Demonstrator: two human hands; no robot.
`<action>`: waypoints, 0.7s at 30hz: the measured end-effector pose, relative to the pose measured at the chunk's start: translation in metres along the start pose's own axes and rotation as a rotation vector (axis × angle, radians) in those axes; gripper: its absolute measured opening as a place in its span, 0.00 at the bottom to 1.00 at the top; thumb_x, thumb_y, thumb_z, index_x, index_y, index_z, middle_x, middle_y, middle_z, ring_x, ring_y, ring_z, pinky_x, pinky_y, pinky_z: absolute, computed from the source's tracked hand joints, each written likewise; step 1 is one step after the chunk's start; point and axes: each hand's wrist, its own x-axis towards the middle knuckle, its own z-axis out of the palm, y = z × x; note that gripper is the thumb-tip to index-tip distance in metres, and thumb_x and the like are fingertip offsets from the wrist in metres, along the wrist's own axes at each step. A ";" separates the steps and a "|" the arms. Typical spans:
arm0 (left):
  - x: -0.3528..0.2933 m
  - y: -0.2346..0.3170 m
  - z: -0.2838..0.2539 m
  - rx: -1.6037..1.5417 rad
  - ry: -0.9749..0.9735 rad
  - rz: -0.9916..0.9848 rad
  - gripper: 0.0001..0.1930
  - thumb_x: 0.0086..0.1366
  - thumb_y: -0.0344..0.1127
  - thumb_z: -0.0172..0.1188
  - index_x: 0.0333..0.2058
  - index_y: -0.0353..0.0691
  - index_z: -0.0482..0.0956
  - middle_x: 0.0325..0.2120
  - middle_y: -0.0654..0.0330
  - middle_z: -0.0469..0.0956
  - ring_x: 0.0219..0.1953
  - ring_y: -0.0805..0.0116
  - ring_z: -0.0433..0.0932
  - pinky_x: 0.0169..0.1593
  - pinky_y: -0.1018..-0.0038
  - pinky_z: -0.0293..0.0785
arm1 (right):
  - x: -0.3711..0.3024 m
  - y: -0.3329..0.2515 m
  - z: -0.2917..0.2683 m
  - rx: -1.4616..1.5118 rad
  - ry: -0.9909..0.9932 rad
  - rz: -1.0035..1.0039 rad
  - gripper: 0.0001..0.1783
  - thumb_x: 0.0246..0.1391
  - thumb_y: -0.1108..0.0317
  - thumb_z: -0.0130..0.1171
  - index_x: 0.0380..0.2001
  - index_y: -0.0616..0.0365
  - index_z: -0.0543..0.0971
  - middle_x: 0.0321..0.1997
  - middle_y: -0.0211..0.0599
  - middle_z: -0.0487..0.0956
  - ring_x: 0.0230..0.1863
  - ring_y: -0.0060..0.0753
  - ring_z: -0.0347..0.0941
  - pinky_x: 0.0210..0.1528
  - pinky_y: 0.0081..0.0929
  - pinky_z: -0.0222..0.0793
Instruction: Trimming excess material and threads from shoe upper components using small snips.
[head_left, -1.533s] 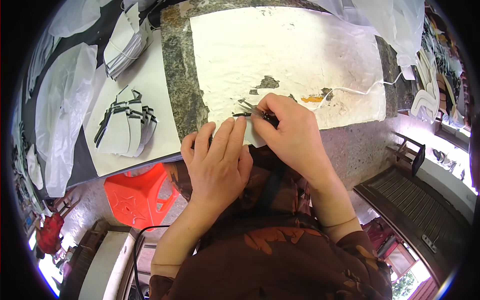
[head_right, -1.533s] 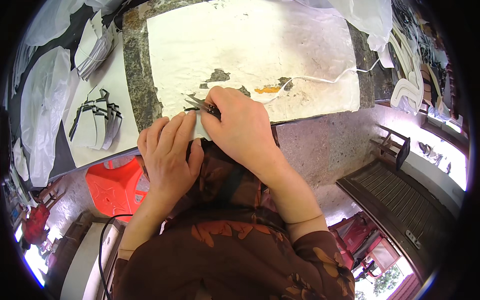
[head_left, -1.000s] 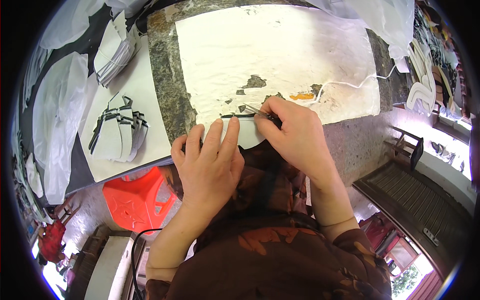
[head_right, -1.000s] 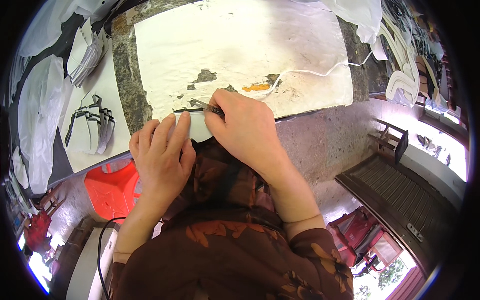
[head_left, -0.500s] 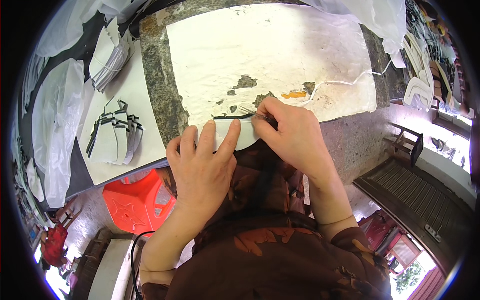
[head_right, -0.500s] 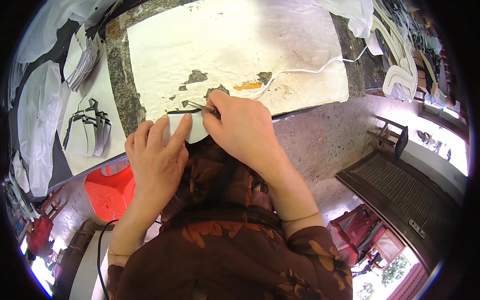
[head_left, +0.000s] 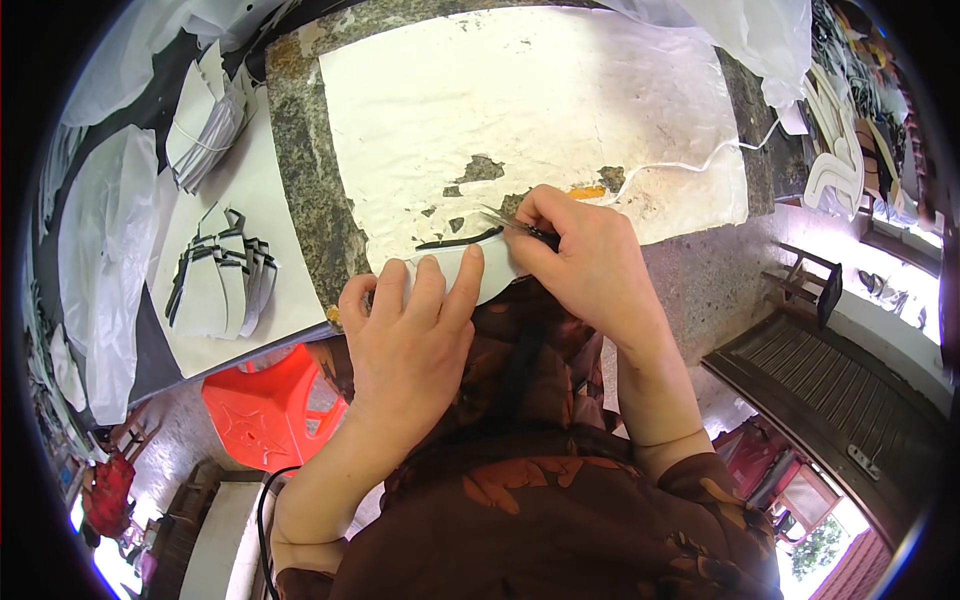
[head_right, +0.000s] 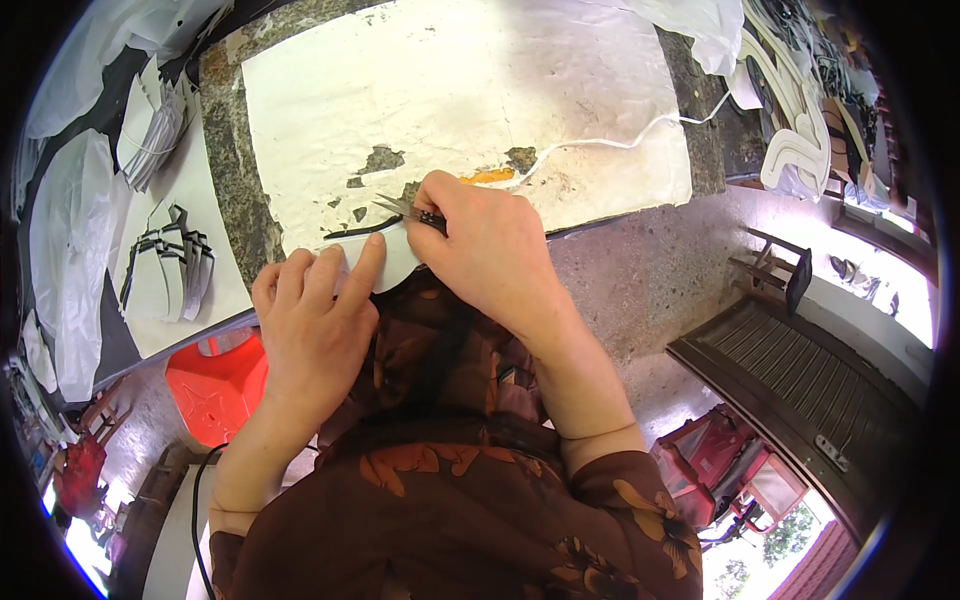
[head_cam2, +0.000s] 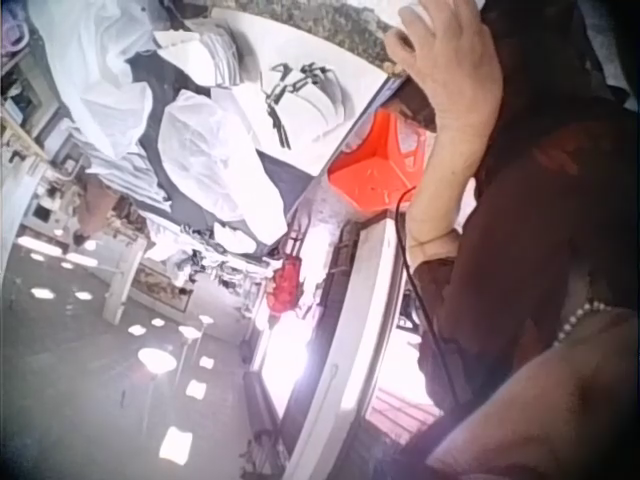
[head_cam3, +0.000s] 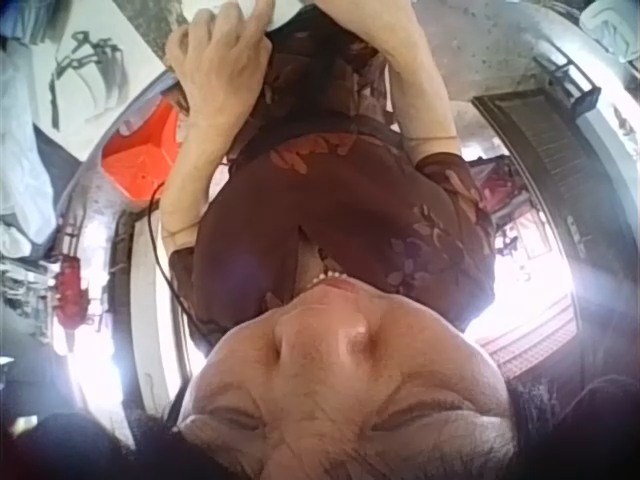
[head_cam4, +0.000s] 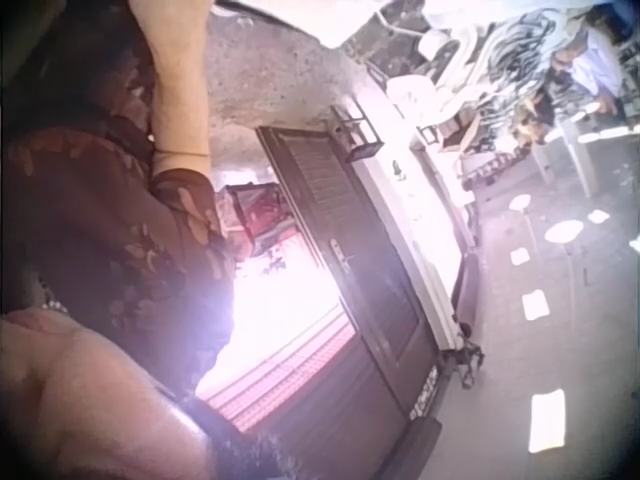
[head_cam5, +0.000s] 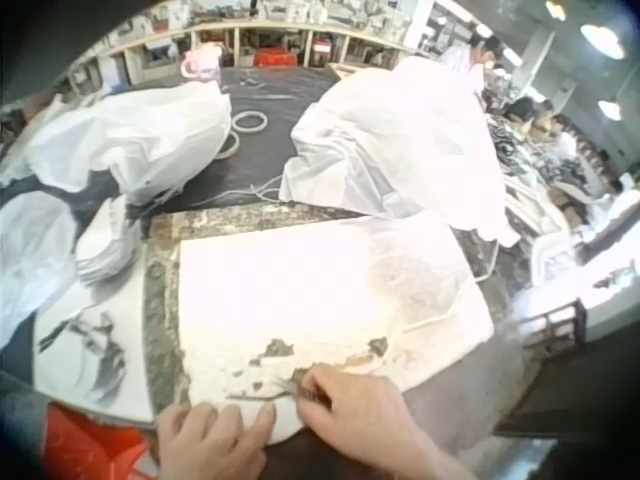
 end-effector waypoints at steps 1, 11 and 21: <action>0.000 0.000 0.000 0.007 -0.003 0.004 0.31 0.52 0.29 0.65 0.58 0.55 0.80 0.44 0.63 0.73 0.50 0.61 0.72 0.56 0.59 0.65 | 0.000 0.000 0.000 -0.004 0.006 -0.001 0.10 0.54 0.64 0.63 0.32 0.60 0.79 0.24 0.40 0.81 0.26 0.41 0.78 0.32 0.32 0.71; 0.015 0.003 -0.008 -0.083 -0.097 -0.002 0.33 0.51 0.28 0.63 0.60 0.56 0.79 0.36 0.63 0.67 0.45 0.60 0.70 0.54 0.58 0.64 | 0.003 0.003 -0.001 -0.014 0.012 -0.039 0.08 0.56 0.62 0.63 0.31 0.54 0.78 0.24 0.42 0.81 0.29 0.51 0.80 0.30 0.43 0.72; 0.016 0.003 -0.005 -0.068 -0.108 0.009 0.34 0.52 0.28 0.63 0.61 0.56 0.79 0.36 0.61 0.66 0.46 0.58 0.70 0.54 0.56 0.64 | 0.004 0.005 -0.003 0.012 -0.010 -0.048 0.10 0.60 0.63 0.64 0.33 0.59 0.77 0.22 0.37 0.80 0.24 0.33 0.79 0.30 0.28 0.71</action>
